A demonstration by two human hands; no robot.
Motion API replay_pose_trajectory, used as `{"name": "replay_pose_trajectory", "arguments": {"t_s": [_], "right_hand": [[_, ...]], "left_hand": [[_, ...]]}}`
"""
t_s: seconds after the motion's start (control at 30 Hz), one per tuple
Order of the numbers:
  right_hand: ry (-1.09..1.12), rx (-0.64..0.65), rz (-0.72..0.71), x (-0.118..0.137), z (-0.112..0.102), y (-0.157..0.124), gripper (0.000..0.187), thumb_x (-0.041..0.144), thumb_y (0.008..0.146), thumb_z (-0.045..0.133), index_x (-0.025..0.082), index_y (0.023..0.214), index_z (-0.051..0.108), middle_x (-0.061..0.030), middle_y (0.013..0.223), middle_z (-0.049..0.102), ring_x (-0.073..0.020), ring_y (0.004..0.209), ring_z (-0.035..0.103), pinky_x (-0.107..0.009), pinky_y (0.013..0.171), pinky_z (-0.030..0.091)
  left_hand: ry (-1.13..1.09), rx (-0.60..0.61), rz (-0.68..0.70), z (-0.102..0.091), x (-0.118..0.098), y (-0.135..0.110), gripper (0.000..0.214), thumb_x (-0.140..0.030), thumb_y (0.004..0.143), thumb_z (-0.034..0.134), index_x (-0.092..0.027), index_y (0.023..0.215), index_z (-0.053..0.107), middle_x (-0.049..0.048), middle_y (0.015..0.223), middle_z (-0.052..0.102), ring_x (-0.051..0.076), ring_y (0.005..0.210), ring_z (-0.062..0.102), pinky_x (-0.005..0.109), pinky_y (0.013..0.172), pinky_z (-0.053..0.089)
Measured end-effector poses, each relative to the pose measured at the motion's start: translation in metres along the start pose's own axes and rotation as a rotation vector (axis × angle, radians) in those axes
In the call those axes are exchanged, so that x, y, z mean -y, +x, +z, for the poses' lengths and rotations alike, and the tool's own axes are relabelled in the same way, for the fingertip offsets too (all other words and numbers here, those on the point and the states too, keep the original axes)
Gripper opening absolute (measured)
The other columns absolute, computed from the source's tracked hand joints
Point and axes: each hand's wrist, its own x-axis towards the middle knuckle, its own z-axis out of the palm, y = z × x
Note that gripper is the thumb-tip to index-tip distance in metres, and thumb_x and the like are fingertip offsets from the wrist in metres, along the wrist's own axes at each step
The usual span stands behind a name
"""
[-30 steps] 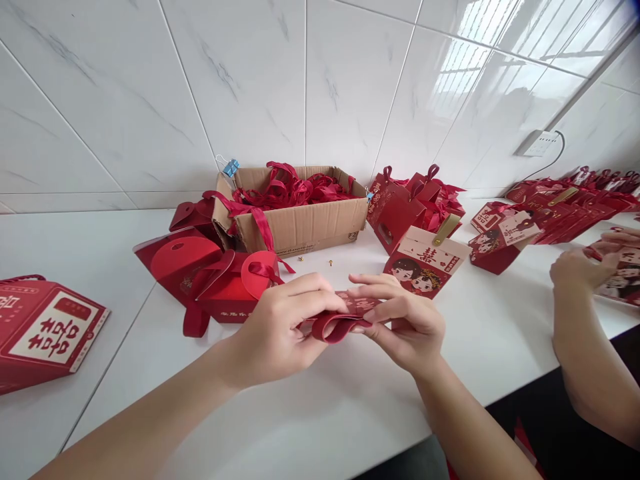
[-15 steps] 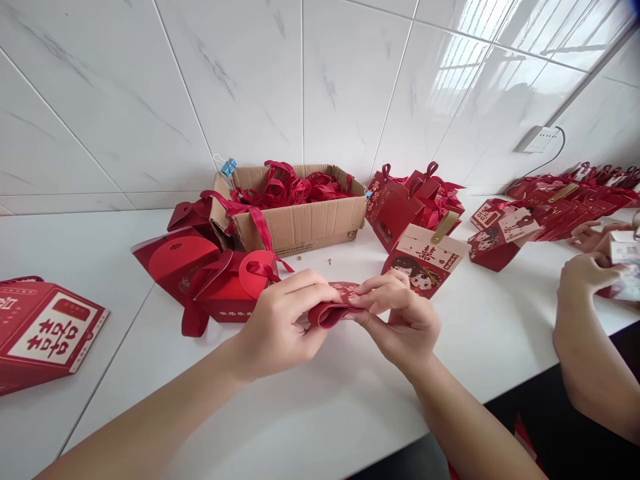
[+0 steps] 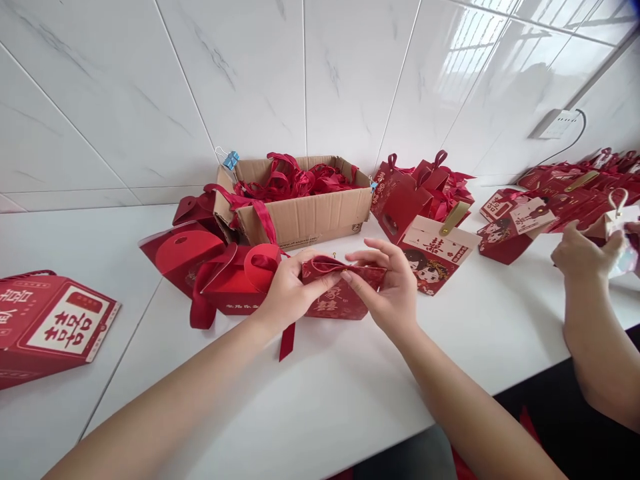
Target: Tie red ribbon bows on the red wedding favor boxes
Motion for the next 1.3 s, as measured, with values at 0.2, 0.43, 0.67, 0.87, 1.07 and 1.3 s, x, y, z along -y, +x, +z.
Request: {"name": "replay_pose_trajectory", "arguments": {"t_s": [0.2, 0.43, 0.67, 0.87, 1.07, 1.3], "right_hand": [[0.071, -0.008, 0.068, -0.002, 0.004, 0.004, 0.040, 0.017, 0.073, 0.073, 0.024, 0.108, 0.055, -0.0015, 0.090, 0.069, -0.0156, 0.088, 0.067, -0.031, 0.078, 0.057], [0.168, -0.084, 0.185, 0.000, 0.008, 0.007, 0.027, 0.019, 0.069, 0.075, 0.023, 0.083, 0.052, 0.0011, 0.078, 0.067, -0.0142, 0.075, 0.068, -0.029, 0.070, 0.058], [0.175, -0.085, 0.179, -0.001, 0.010, 0.006, 0.026, 0.019, 0.071, 0.074, 0.023, 0.076, 0.049, 0.0012, 0.076, 0.068, -0.0138, 0.072, 0.068, -0.028, 0.069, 0.057], [0.094, -0.048, 0.149, -0.006, 0.006, 0.007, 0.032, 0.023, 0.070, 0.075, 0.024, 0.097, 0.057, -0.0001, 0.083, 0.067, -0.0150, 0.078, 0.067, -0.028, 0.071, 0.057], [0.147, 0.016, 0.346, -0.003, 0.002, 0.009, 0.018, 0.030, 0.070, 0.077, 0.020, 0.078, 0.066, -0.0014, 0.076, 0.069, -0.0145, 0.065, 0.065, -0.026, 0.058, 0.055], [0.171, 0.024, 0.265, -0.004, 0.001, 0.011, 0.012, 0.026, 0.070, 0.077, 0.021, 0.076, 0.069, -0.0010, 0.079, 0.072, -0.0159, 0.073, 0.068, -0.029, 0.067, 0.058]], "left_hand": [[-0.173, 0.023, -0.093, 0.001, 0.010, 0.005, 0.017, -0.029, 0.071, 0.077, -0.016, 0.080, 0.069, 0.0028, 0.080, 0.069, 0.018, 0.080, 0.063, 0.029, 0.073, 0.050], [-0.206, -0.005, -0.110, 0.004, 0.016, 0.006, 0.020, -0.030, 0.072, 0.076, -0.016, 0.085, 0.069, 0.0034, 0.084, 0.071, 0.020, 0.083, 0.065, 0.030, 0.076, 0.051], [-0.201, 0.000, -0.114, 0.005, 0.013, 0.006, 0.022, -0.031, 0.071, 0.077, -0.015, 0.084, 0.068, 0.0049, 0.086, 0.072, 0.022, 0.087, 0.065, 0.033, 0.081, 0.050], [-0.189, -0.022, -0.128, 0.005, 0.016, 0.005, 0.019, -0.032, 0.072, 0.076, -0.017, 0.081, 0.069, 0.0023, 0.080, 0.069, 0.019, 0.078, 0.064, 0.029, 0.071, 0.050], [-0.227, -0.024, -0.114, 0.006, 0.013, 0.006, 0.020, -0.032, 0.070, 0.078, -0.016, 0.079, 0.069, 0.0016, 0.079, 0.069, 0.017, 0.077, 0.063, 0.028, 0.072, 0.051], [-0.184, -0.015, -0.108, 0.004, 0.012, 0.006, 0.021, -0.034, 0.071, 0.077, -0.017, 0.080, 0.069, 0.0018, 0.080, 0.070, 0.018, 0.077, 0.064, 0.029, 0.072, 0.051]]}}
